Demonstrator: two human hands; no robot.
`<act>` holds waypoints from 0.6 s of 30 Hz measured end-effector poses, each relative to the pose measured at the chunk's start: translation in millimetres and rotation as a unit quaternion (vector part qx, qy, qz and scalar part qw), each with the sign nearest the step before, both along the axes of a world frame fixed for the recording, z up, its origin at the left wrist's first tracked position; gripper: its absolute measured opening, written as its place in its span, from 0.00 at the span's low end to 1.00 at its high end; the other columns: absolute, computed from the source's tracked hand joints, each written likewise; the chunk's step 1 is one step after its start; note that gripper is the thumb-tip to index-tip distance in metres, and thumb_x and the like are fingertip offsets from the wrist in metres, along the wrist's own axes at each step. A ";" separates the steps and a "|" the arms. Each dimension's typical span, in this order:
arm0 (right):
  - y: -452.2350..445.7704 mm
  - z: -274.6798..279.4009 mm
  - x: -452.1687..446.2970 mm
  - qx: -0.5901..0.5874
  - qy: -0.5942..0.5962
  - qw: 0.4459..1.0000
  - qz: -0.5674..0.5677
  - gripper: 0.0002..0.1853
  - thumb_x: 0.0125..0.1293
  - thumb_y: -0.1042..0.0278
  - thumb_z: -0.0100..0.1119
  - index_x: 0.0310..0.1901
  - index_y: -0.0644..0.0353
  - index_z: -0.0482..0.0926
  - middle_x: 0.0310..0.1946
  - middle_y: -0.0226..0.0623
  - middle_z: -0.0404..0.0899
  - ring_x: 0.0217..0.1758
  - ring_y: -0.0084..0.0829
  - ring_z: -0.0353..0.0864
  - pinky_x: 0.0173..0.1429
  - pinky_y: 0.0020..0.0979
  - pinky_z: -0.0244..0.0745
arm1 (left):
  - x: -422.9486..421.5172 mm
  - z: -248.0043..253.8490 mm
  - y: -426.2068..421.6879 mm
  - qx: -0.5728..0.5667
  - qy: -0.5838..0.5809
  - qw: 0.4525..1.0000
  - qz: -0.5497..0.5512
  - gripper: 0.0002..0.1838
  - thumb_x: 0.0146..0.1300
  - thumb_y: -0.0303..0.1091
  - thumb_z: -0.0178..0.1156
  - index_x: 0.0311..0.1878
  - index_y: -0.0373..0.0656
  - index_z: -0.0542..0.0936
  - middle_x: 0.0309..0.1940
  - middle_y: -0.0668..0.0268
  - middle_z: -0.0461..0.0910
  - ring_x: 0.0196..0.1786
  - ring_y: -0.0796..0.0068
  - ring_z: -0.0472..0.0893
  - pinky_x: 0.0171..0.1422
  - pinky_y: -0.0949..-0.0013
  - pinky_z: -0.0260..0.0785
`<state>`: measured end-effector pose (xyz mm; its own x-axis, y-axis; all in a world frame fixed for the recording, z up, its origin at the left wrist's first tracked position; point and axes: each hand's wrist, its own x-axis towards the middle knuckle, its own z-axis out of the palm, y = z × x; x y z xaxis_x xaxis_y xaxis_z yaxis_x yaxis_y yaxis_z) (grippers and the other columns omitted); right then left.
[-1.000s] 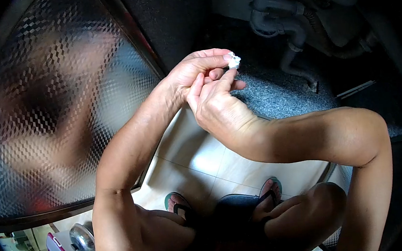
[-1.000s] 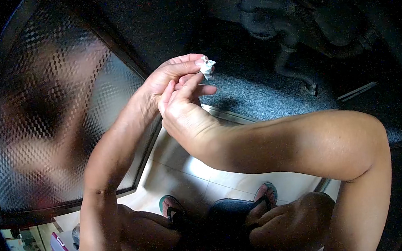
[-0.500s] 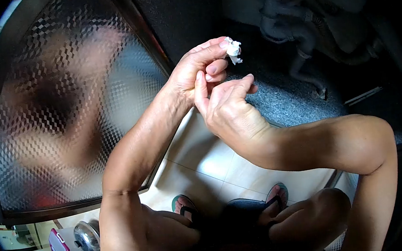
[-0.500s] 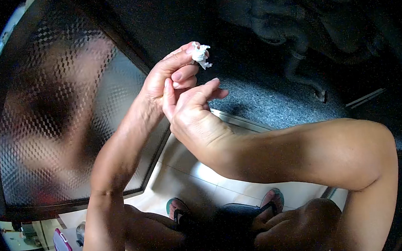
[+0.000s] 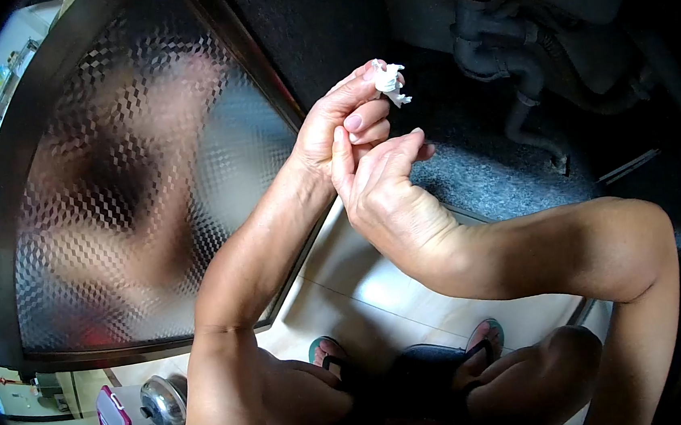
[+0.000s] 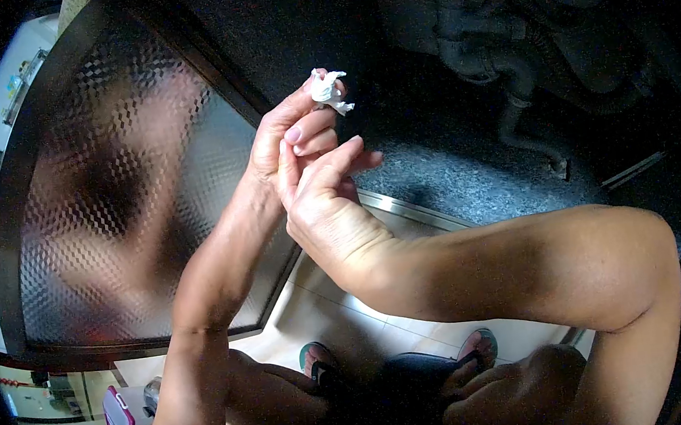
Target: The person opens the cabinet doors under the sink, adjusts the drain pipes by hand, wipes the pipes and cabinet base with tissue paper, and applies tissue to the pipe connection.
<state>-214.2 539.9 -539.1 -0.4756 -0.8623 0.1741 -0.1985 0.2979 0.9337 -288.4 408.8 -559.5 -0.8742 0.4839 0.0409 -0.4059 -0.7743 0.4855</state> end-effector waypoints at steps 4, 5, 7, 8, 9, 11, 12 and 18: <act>-5.9 -5.9 -1.4 -0.021 -0.071 0.997 0.034 0.22 0.52 0.85 0.56 0.52 0.70 0.77 0.55 0.59 0.72 0.25 0.45 0.82 0.38 0.53 0.80 | 0.2 -0.1 -0.1 0.007 0.012 1.000 -0.020 0.05 0.69 0.30 0.54 0.45 0.43 0.75 0.14 0.71 0.70 0.12 0.87 0.62 0.14 0.84 0.55; -7.0 -7.1 -2.2 -0.036 -0.064 0.996 0.045 0.21 0.52 0.85 0.56 0.50 0.70 0.79 0.55 0.58 0.73 0.27 0.45 0.82 0.38 0.53 0.80 | 1.6 0.3 1.0 0.006 -0.001 1.000 -0.005 0.05 0.69 0.31 0.53 0.45 0.43 0.75 0.13 0.71 0.69 0.12 0.87 0.62 0.14 0.84 0.56; -8.1 -10.4 -3.3 -0.051 -0.058 0.995 0.057 0.19 0.52 0.85 0.56 0.49 0.69 0.80 0.55 0.58 0.73 0.29 0.45 0.82 0.37 0.54 0.80 | 2.0 -0.5 0.8 0.006 -0.013 1.000 0.010 0.05 0.70 0.31 0.52 0.45 0.43 0.75 0.12 0.72 0.68 0.12 0.87 0.62 0.14 0.84 0.56; -8.6 -9.6 -3.4 -0.056 -0.048 0.995 0.068 0.19 0.52 0.86 0.57 0.48 0.70 0.80 0.53 0.58 0.75 0.31 0.45 0.82 0.37 0.54 0.80 | 1.8 -1.5 0.1 0.011 -0.006 1.000 -0.005 0.06 0.71 0.32 0.51 0.45 0.42 0.75 0.12 0.72 0.67 0.11 0.87 0.61 0.15 0.83 0.58; -9.9 -9.1 -2.5 -0.059 -0.043 0.995 0.074 0.18 0.51 0.86 0.57 0.47 0.70 0.80 0.51 0.58 0.75 0.32 0.45 0.82 0.37 0.54 0.80 | 1.8 -1.8 0.3 0.013 -0.002 1.000 -0.012 0.07 0.71 0.33 0.51 0.45 0.41 0.75 0.12 0.72 0.67 0.11 0.87 0.61 0.15 0.83 0.59; -14.4 -5.9 1.2 -0.061 -0.050 0.995 0.061 0.18 0.51 0.86 0.59 0.46 0.71 0.80 0.48 0.58 0.77 0.36 0.46 0.81 0.37 0.54 0.80 | 2.9 -0.7 2.5 0.020 0.014 0.999 -0.030 0.09 0.72 0.35 0.49 0.45 0.40 0.75 0.11 0.72 0.66 0.11 0.86 0.61 0.18 0.79 0.66; -14.9 -5.0 1.7 -0.060 -0.056 0.995 0.052 0.17 0.51 0.86 0.59 0.46 0.72 0.80 0.47 0.58 0.77 0.37 0.46 0.81 0.37 0.54 0.80 | 5.2 1.0 4.6 0.022 0.015 0.999 -0.032 0.11 0.73 0.36 0.49 0.45 0.38 0.75 0.11 0.73 0.65 0.11 0.86 0.61 0.24 0.71 0.73; -18.5 0.5 5.0 -0.063 -0.063 0.995 0.045 0.15 0.53 0.83 0.57 0.44 0.72 0.81 0.43 0.58 0.79 0.42 0.47 0.80 0.37 0.55 0.80 | 5.6 1.4 1.5 0.026 0.015 0.998 -0.046 0.11 0.72 0.36 0.49 0.46 0.39 0.75 0.11 0.74 0.64 0.11 0.85 0.63 0.33 0.56 0.82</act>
<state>-209.2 521.4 -538.6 -0.4229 -0.8773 0.2269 -0.3429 0.3867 0.8561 -282.7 410.3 -558.1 -0.8238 0.5591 0.0938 -0.4625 -0.7585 0.4590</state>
